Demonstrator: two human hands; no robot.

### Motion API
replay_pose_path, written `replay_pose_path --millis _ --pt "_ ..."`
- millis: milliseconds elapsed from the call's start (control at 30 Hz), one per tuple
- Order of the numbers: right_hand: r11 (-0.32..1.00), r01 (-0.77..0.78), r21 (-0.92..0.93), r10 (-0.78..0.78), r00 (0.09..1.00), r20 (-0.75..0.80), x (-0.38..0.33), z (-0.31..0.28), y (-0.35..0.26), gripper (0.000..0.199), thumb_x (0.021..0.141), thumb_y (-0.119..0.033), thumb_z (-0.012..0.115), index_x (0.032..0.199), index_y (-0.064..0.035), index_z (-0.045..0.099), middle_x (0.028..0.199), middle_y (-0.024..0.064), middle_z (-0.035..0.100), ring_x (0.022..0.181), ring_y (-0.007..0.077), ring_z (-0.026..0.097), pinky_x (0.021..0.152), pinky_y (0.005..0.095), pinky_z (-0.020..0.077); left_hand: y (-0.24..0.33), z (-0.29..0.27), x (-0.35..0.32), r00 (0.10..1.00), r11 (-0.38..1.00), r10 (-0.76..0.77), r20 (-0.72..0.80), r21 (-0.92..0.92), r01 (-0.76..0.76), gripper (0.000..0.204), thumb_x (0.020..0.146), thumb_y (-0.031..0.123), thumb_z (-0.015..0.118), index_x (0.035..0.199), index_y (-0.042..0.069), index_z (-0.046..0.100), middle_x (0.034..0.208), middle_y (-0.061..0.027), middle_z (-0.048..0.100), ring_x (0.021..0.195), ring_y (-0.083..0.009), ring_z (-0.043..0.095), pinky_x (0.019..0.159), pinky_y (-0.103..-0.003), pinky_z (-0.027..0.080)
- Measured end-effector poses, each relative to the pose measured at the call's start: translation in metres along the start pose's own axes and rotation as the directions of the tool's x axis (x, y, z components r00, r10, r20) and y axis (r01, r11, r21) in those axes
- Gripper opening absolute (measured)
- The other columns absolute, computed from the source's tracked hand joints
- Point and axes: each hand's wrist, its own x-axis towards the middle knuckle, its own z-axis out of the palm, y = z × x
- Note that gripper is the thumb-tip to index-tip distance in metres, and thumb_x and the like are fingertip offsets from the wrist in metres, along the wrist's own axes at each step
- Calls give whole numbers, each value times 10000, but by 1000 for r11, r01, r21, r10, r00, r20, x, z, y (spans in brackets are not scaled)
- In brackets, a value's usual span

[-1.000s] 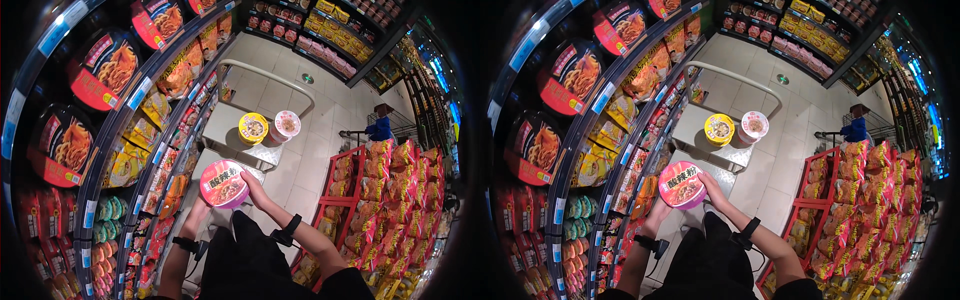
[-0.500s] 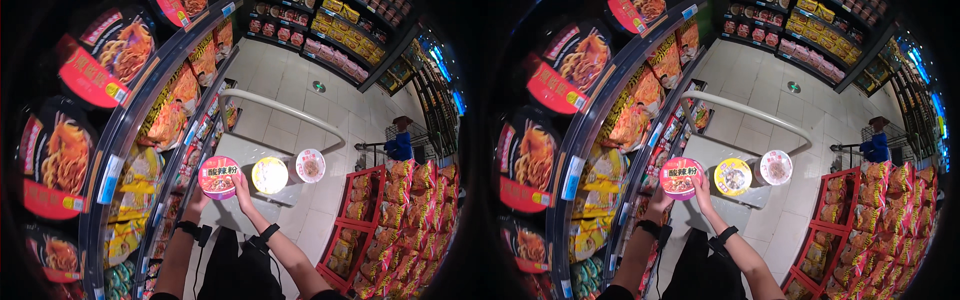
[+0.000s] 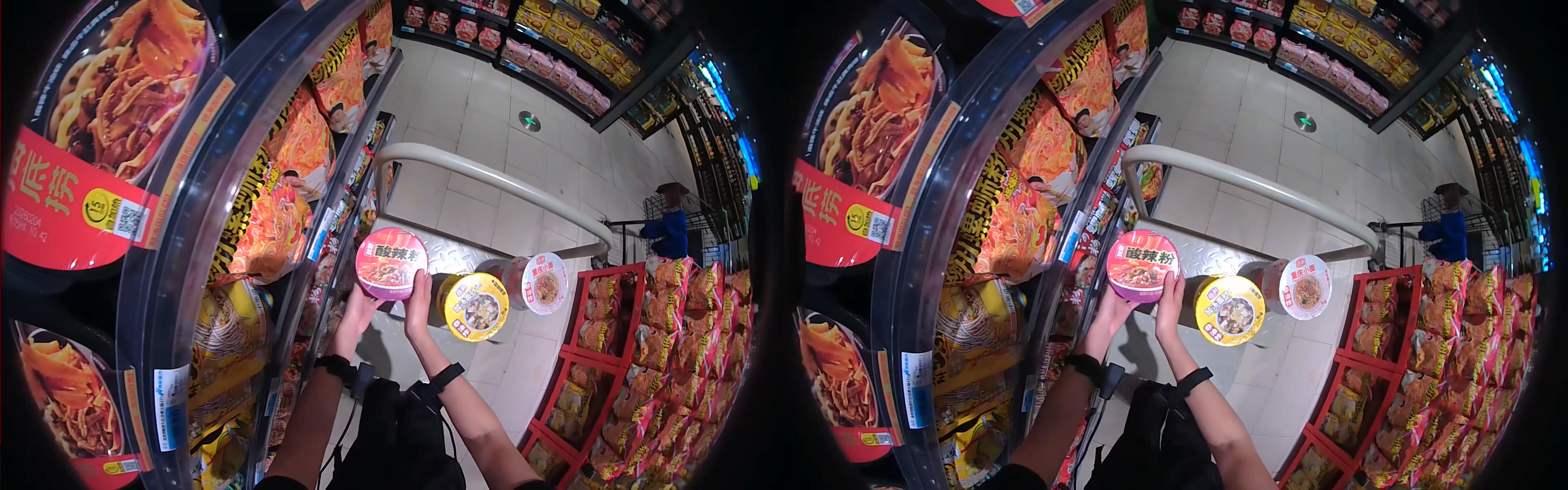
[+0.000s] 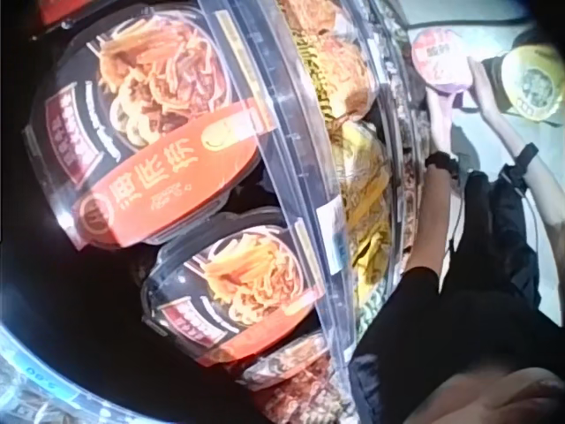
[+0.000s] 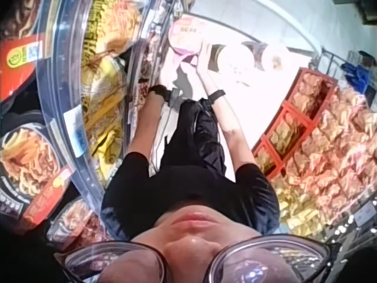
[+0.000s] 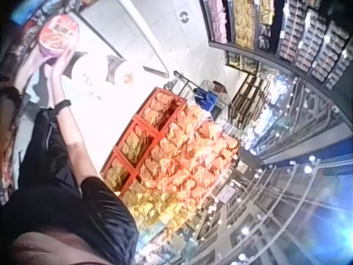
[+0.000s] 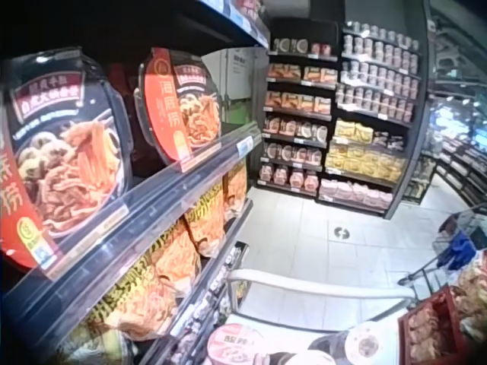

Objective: Inspect and arrange various instant noodle bowls on supermarket shelves.

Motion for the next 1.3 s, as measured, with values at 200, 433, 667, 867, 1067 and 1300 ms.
replay_pose_path --millis 200,433,667,867,1067,1300 --pt "961 -242 -134 223 964 -142 -68 1 -36 621 886 -460 419 1330 -66 238 1248 133 404 1106 212 435 811 374 425 -3 -15 -49 980 997 -54 -193 -61 43 524 924 367 363 1347 99 207 1372 -121 231 1215 -284 350 962 -462 370" --pt "989 -84 -126 107 976 192 -167 -45 -94 303 920 -236 429 1150 -46 375 907 116 557 801 168 566 679 296 474 -37 -13 -162 979 958 67 -194 287 -9 501 888 372 461 1264 55 366 1197 -135 476 1065 -242 497 864 -362 430" --pt "926 40 -375 269 627 731 -192 -82 -143 184 903 -168 464 938 4 516 793 78 554 690 164 590 627 281 488 -52 -9 -355 886 857 407 -224 428 -285 332 909 209 459 1195 41 456 1139 -75 518 990 -161 533 825 -298 440" --pt "770 434 -467 347 329 878 -210 -82 -208 162 875 -139 520 895 15 565 724 70 606 681 130 605 598 246 495 -21 26 -557 718 533 694 -55 710 -460 289 898 132 486 1160 11 474 1121 -68 529 1009 -126 520 873 -252 403" --pt "749 549 -371 500 -100 860 -248 3 -317 190 871 -97 514 1019 19 540 830 102 621 780 178 616 680 268 491 39 94 -802 346 407 899 -269 803 -436 240 887 187 508 1043 8 544 1057 -52 553 936 -133 542 839 -273 422" --pt "832 521 -192 220 9 975 -324 91 -417 194 865 -125 496 988 18 537 768 75 607 719 161 603 658 288 490 140 109 -968 -82 196 965 -251 887 -419 250 887 199 478 1050 14 520 952 -69 575 871 -128 573 761 -272 481"
